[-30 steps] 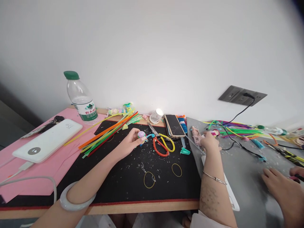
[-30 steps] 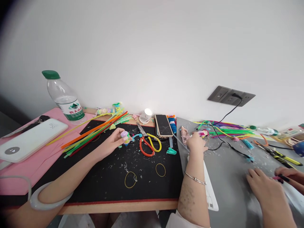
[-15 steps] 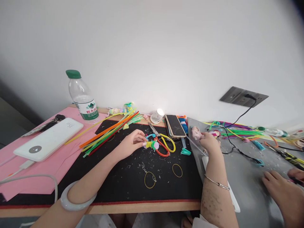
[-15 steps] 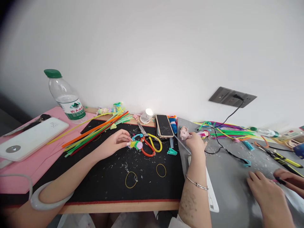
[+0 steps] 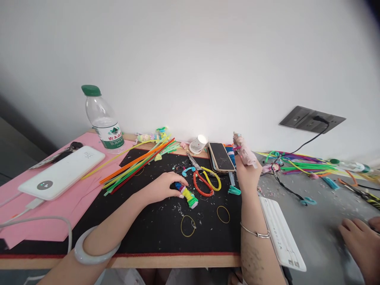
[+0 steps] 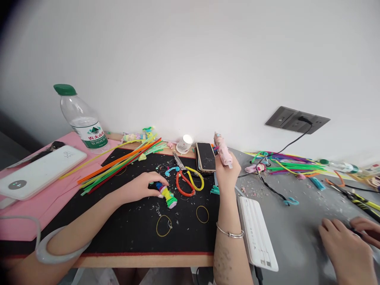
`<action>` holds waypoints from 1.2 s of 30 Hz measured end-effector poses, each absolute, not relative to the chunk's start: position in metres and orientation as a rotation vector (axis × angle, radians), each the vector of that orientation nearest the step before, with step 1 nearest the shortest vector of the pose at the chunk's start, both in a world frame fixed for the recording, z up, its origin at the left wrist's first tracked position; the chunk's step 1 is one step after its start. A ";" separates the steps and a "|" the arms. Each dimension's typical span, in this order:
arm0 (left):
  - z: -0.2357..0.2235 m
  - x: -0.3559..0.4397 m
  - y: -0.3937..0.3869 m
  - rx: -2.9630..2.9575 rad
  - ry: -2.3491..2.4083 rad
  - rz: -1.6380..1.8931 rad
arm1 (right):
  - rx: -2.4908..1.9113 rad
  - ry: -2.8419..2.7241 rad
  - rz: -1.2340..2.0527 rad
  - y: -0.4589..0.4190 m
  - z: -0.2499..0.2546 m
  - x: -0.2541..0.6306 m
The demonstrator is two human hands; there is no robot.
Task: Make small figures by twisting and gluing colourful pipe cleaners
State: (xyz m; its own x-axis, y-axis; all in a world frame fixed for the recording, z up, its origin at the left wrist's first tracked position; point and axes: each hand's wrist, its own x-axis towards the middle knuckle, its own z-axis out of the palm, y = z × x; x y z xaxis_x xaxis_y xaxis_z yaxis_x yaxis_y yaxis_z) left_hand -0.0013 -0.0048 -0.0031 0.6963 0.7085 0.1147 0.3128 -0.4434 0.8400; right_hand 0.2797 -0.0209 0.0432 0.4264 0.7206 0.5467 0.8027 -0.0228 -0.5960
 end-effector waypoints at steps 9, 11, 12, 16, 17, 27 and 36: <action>-0.001 0.000 -0.003 1.674 1.197 0.866 | -1.467 -1.374 0.357 -0.028 0.027 0.254; -0.003 -0.001 -0.002 1.614 1.267 0.960 | -1.425 -1.465 0.464 -0.030 0.026 0.248; -0.004 -0.001 -0.001 1.597 1.300 1.006 | -1.407 -1.523 0.501 -0.031 0.025 0.245; -0.003 -0.001 -0.002 1.609 1.408 1.138 | -1.392 -1.745 0.569 -0.031 0.021 0.234; -0.002 -0.001 -0.003 1.629 1.436 1.152 | -1.391 -1.782 0.574 -0.031 0.020 0.232; 0.003 0.003 -0.007 1.809 1.498 1.164 | -1.423 -1.870 0.498 -0.027 0.012 0.225; 0.002 0.003 -0.007 1.773 1.529 1.181 | -1.434 -1.892 0.473 -0.028 0.013 0.221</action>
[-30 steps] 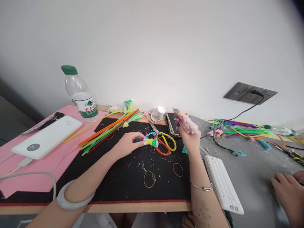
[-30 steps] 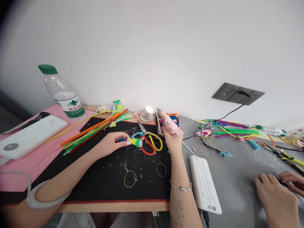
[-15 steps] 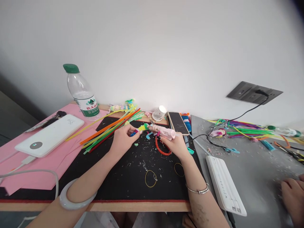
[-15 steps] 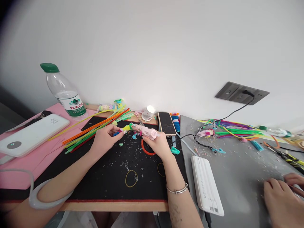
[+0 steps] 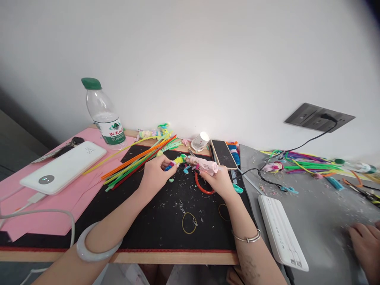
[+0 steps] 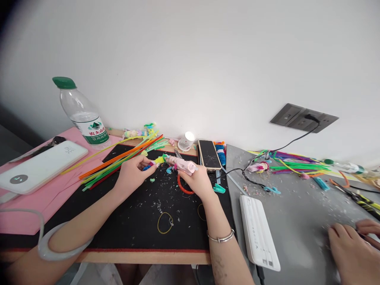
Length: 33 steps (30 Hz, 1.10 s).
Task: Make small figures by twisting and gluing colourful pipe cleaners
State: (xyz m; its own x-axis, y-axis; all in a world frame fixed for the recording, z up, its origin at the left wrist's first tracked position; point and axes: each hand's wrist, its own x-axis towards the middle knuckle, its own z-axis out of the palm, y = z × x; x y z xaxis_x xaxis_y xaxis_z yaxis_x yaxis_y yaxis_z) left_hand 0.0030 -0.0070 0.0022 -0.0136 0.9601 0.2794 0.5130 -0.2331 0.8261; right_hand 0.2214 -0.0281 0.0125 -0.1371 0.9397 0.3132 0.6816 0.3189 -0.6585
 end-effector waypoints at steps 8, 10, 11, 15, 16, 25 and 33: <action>-0.001 0.001 -0.005 1.565 1.500 1.164 | -1.447 -1.914 0.425 -0.027 0.012 0.221; -0.002 0.000 -0.004 1.524 1.478 1.161 | -1.452 -1.919 0.422 -0.027 0.011 0.222; -0.003 0.000 -0.004 1.508 1.469 1.160 | -1.453 -1.920 0.424 -0.027 0.011 0.222; -0.005 -0.001 -0.003 1.445 1.422 1.141 | -1.452 -1.912 0.431 -0.027 0.012 0.222; -0.005 -0.001 -0.002 1.429 1.406 1.139 | -1.448 -1.917 0.428 -0.027 0.012 0.222; -0.002 0.002 -0.002 1.234 1.317 1.162 | -1.458 -1.934 0.410 -0.027 0.011 0.223; 0.003 0.003 -0.003 0.939 1.172 1.132 | -1.426 -1.853 0.497 -0.027 0.009 0.224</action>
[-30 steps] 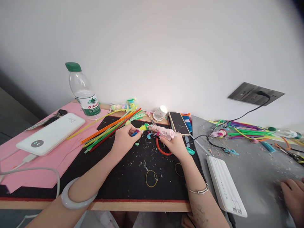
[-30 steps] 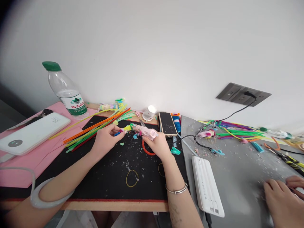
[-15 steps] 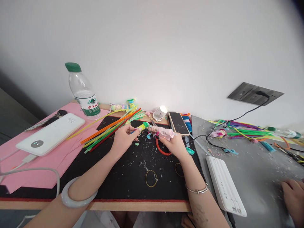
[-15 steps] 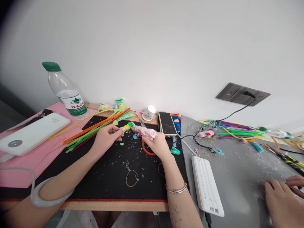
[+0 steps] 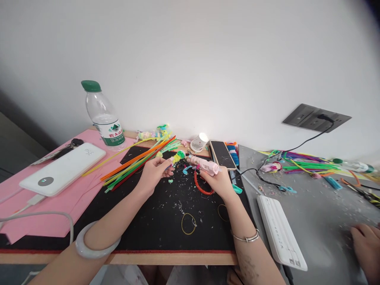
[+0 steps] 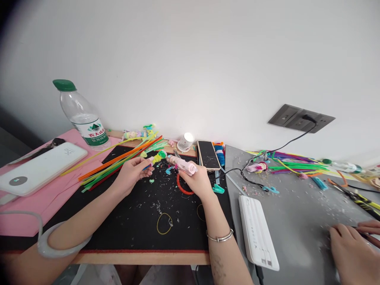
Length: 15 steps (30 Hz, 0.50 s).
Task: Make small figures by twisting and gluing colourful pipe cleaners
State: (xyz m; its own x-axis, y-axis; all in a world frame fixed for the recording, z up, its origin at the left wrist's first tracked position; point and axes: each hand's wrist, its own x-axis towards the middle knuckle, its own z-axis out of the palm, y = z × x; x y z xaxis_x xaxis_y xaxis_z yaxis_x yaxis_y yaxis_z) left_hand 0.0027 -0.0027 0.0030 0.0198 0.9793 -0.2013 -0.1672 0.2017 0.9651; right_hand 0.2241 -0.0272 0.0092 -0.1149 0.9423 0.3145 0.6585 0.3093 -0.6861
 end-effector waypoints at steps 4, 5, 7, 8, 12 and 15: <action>0.004 0.004 -0.003 0.939 1.172 1.097 | -1.393 -1.875 0.490 -0.029 0.011 0.223; 0.003 0.004 -0.003 0.974 1.181 1.098 | -1.393 -1.873 0.488 -0.029 0.011 0.222; 0.000 0.004 -0.002 1.079 1.194 1.105 | -1.398 -1.870 0.484 -0.029 0.011 0.222; -0.001 0.004 -0.003 1.138 1.210 1.112 | -1.404 -1.869 0.481 -0.028 0.011 0.222; -0.006 0.003 -0.004 1.423 1.292 1.138 | -1.416 -1.870 0.470 -0.028 0.010 0.223; -0.007 0.003 -0.004 1.593 1.356 1.196 | -1.401 -1.885 0.458 -0.027 0.011 0.222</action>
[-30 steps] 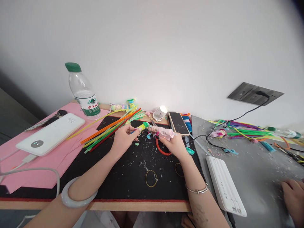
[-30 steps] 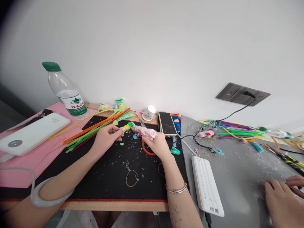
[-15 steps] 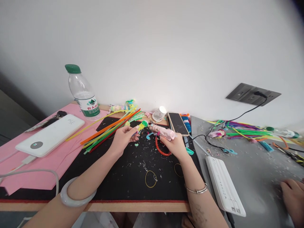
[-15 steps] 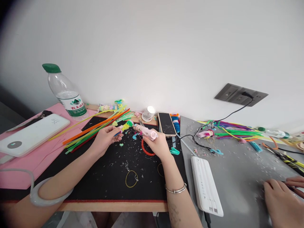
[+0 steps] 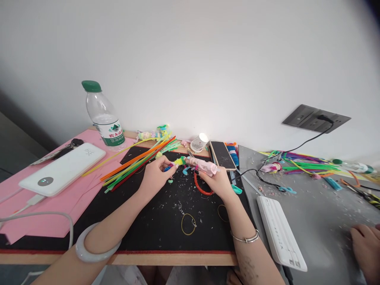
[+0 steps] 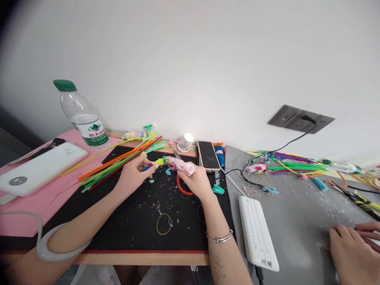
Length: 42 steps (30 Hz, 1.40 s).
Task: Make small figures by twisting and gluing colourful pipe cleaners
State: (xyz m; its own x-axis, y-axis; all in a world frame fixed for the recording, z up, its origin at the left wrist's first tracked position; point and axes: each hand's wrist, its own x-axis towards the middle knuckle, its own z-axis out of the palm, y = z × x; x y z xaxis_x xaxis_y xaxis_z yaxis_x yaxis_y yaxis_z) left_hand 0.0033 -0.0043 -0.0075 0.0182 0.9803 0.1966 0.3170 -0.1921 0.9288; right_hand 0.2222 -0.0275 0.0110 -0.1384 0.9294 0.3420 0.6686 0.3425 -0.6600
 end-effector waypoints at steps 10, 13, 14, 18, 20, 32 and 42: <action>-0.007 0.001 -0.005 1.925 1.432 1.206 | -1.416 -1.902 0.480 -0.027 0.011 0.222; -0.006 0.000 -0.005 2.019 1.430 1.197 | -1.421 -1.899 0.474 -0.027 0.011 0.222; -0.006 0.000 -0.005 2.047 1.429 1.193 | -1.421 -1.900 0.470 -0.027 0.011 0.222; -0.005 -0.001 -0.006 2.131 1.428 1.167 | -1.440 -1.908 0.454 -0.026 0.010 0.222; -0.005 -0.001 -0.006 2.153 1.428 1.159 | -1.448 -1.909 0.454 -0.026 0.010 0.222; -0.007 0.002 -0.003 1.396 1.283 1.136 | -1.429 -1.899 0.481 -0.029 0.013 0.220; 0.002 0.005 -0.004 1.036 1.209 1.112 | -1.420 -1.933 0.484 -0.028 0.012 0.222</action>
State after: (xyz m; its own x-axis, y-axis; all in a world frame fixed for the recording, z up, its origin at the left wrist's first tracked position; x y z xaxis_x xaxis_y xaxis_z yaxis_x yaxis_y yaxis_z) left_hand 0.0055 -0.0043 0.0020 0.0250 0.9861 -0.1642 -0.0811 0.1657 0.9828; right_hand 0.2218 -0.0278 0.0116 -0.1726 0.9373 0.3028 0.6838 0.3353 -0.6481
